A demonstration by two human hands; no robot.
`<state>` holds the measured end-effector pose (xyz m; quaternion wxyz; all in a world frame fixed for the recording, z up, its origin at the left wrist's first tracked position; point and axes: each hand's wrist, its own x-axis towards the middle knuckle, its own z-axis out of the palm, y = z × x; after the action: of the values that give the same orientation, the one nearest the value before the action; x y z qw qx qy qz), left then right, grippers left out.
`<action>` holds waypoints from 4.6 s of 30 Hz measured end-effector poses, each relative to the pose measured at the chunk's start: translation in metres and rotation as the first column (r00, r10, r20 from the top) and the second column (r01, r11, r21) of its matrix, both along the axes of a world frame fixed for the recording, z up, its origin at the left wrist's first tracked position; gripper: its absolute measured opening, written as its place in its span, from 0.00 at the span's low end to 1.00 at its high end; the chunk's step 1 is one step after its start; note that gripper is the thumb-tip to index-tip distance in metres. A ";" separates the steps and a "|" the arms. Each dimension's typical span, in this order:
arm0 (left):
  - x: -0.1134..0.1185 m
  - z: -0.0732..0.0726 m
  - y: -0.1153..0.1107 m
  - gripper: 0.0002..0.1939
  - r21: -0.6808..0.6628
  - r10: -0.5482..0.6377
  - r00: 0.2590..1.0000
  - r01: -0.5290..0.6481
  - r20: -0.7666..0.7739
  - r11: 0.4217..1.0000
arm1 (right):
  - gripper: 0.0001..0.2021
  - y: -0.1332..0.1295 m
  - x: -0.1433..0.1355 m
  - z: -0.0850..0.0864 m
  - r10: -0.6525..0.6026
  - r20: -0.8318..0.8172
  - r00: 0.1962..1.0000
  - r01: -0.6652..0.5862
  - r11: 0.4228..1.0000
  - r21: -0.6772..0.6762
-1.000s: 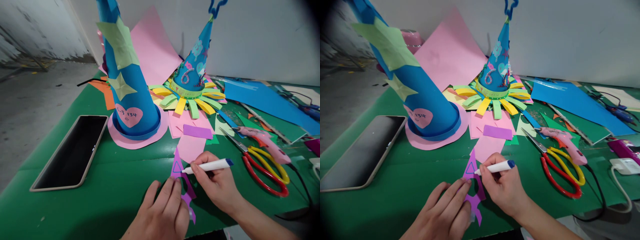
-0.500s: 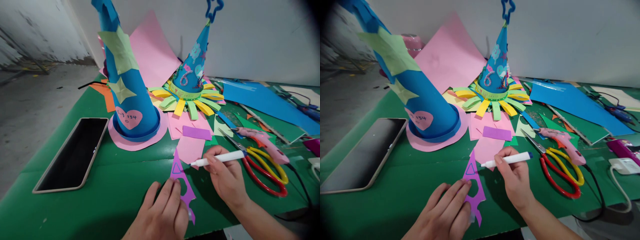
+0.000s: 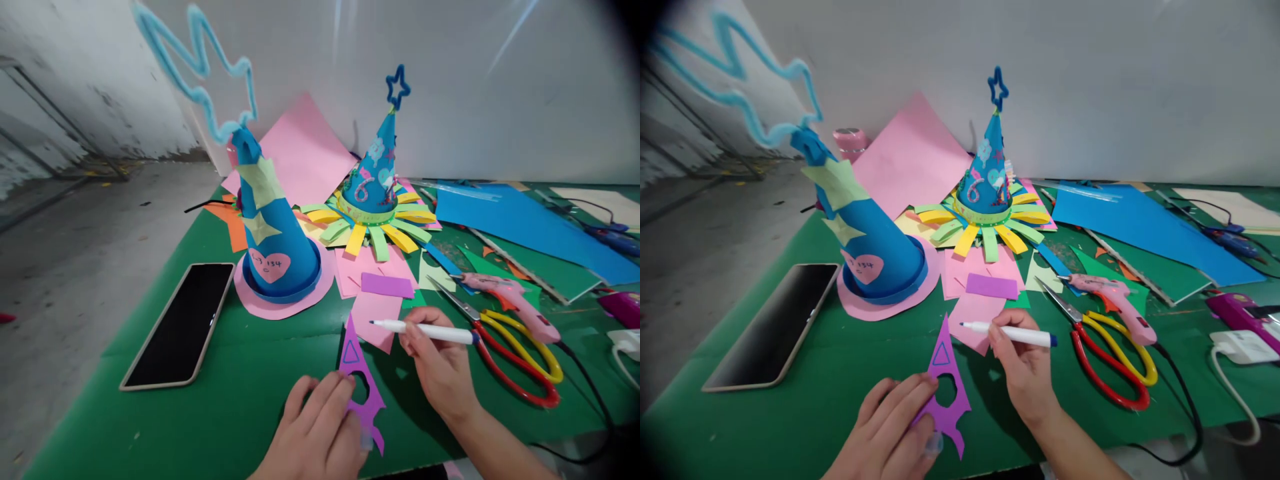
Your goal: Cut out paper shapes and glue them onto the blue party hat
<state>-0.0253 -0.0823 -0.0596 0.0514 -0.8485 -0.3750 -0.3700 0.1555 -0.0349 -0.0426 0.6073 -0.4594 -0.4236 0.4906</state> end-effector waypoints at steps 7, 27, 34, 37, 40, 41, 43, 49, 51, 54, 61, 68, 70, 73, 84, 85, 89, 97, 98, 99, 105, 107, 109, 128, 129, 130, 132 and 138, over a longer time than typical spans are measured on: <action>-0.005 0.027 0.003 0.07 -0.296 0.011 0.991 0.029 0.131 0.955 | 0.04 0.002 0.004 0.005 0.001 -0.062 0.998 -0.003 1.000 -0.029; 0.007 0.055 0.049 0.08 -0.630 0.157 0.939 0.077 0.307 0.773 | 0.08 0.005 -0.005 0.042 -0.057 -0.079 0.995 0.066 0.992 0.105; 0.005 0.045 0.046 0.10 -0.634 0.107 0.955 0.098 0.277 0.767 | 0.06 -0.001 -0.011 0.041 0.012 -0.018 1.000 -0.010 0.995 0.102; 0.004 0.044 0.046 0.10 -0.604 0.101 0.960 0.081 0.261 0.793 | 0.05 -0.002 -0.012 0.039 0.030 0.007 1.000 -0.030 0.993 0.113; 0.003 0.044 0.047 0.10 -0.560 0.083 0.967 0.069 0.241 0.825 | 0.05 -0.001 -0.011 0.038 0.035 0.050 0.998 -0.041 0.993 0.107; 0.003 0.044 0.047 0.09 -0.548 0.076 0.970 0.064 0.229 0.834 | 0.05 0.000 -0.011 0.039 0.045 0.070 0.997 -0.052 0.994 0.098; 0.002 0.045 0.049 0.09 -0.538 0.060 0.979 0.054 0.193 0.842 | 0.05 0.003 -0.012 0.042 0.079 0.115 0.990 -0.088 0.994 0.070; -0.004 0.047 0.054 0.10 -0.506 -0.002 0.990 0.075 0.144 0.859 | 0.06 0.014 -0.017 0.054 0.169 0.172 0.970 -0.180 0.982 0.049; -0.006 0.046 0.055 0.10 -0.510 0.000 0.990 0.072 0.140 0.857 | 0.06 0.017 -0.020 0.054 0.218 0.182 0.959 -0.226 0.974 0.024; -0.008 0.045 0.055 0.09 -0.511 -0.002 0.991 0.071 0.134 0.857 | 0.06 0.018 -0.023 0.050 0.272 0.117 0.955 -0.272 0.962 -0.014; -0.007 0.042 0.052 0.09 -0.486 -0.027 0.991 0.088 0.130 0.869 | 0.07 0.013 -0.028 0.038 0.216 0.035 0.976 -0.214 0.975 -0.066; -0.008 0.043 0.051 0.08 -0.555 -0.052 0.986 0.132 0.157 0.821 | 0.09 0.007 -0.031 0.027 0.201 0.009 0.980 -0.199 0.976 -0.085; -0.008 0.044 0.051 0.08 -0.587 -0.053 0.987 0.134 0.153 0.798 | 0.09 0.006 -0.032 0.025 0.203 -0.006 0.979 -0.203 0.976 -0.082; -0.007 0.044 0.052 0.08 -0.588 -0.052 0.987 0.133 0.153 0.798 | 0.09 0.007 -0.032 0.023 0.203 -0.034 0.979 -0.206 0.975 -0.083; -0.003 0.041 0.055 0.09 -0.472 -0.021 0.995 0.065 0.098 0.879 | 0.12 0.013 -0.026 0.017 0.157 -0.094 0.983 -0.169 0.975 -0.146; -0.004 0.040 0.055 0.09 -0.427 -0.021 0.996 0.054 0.083 0.903 | 0.12 0.013 -0.026 0.016 0.155 -0.093 0.983 -0.168 0.974 -0.152; -0.003 0.039 0.053 0.10 -0.276 -0.008 0.999 0.021 0.047 0.961 | 0.11 0.011 -0.030 0.015 0.149 -0.128 0.981 -0.170 0.970 -0.176; -0.001 0.038 0.052 0.09 -0.243 -0.043 0.999 0.039 -0.011 0.969 | 0.13 0.007 -0.035 0.013 0.138 -0.155 0.978 -0.168 0.964 -0.205; -0.001 0.039 0.051 0.09 -0.230 -0.042 0.999 0.035 -0.027 0.972 | 0.13 0.007 -0.036 0.013 0.137 -0.158 0.978 -0.168 0.963 -0.209; 0.000 0.039 0.051 0.09 -0.220 -0.041 0.998 0.031 -0.042 0.975 | 0.13 0.007 -0.036 0.013 0.137 -0.161 0.977 -0.170 0.962 -0.212; 0.002 0.037 0.053 0.09 -0.279 -0.021 1.000 0.021 0.004 0.960 | 0.12 0.008 -0.039 0.013 0.114 -0.178 0.977 -0.151 0.966 -0.209; 0.002 0.035 0.056 0.08 -0.348 0.006 0.998 0.019 0.070 0.937 | 0.12 0.009 -0.038 0.014 0.112 -0.173 0.979 -0.147 0.966 -0.211; 0.003 0.033 0.059 0.09 -0.433 0.062 0.989 0.001 0.131 0.901 | 0.13 0.012 -0.034 0.016 0.099 -0.150 0.984 -0.131 0.967 -0.218; -0.005 0.040 0.053 0.06 -0.411 0.171 0.964 -0.073 0.206 0.909 | 0.17 0.097 0.049 0.030 0.229 0.847 0.480 -0.499 0.865 0.050; -0.005 0.043 0.050 0.06 -0.407 0.165 0.965 -0.069 0.205 0.911 | 0.17 0.100 0.053 0.029 0.222 0.875 0.431 -0.521 0.853 0.040; -0.005 0.045 0.045 0.05 -0.399 0.152 0.969 -0.063 0.196 0.915 | 0.18 0.102 0.055 0.029 0.207 0.898 0.389 -0.528 0.849 0.033; -0.005 0.048 0.032 0.05 -0.362 0.081 0.988 -0.027 0.134 0.932 | 0.20 0.101 0.057 0.031 0.157 0.931 0.329 -0.512 0.859 0.035; 0.002 0.018 -0.013 0.14 -0.061 0.084 0.991 -0.091 -0.105 0.994 | 0.12 0.053 0.022 0.045 0.131 0.940 0.315 -0.464 0.885 0.032</action>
<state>-0.0233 -0.0954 -0.0415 0.0591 -0.8502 -0.4207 -0.3109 0.1771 0.0181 0.0024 0.2264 -0.4683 -0.8336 0.1861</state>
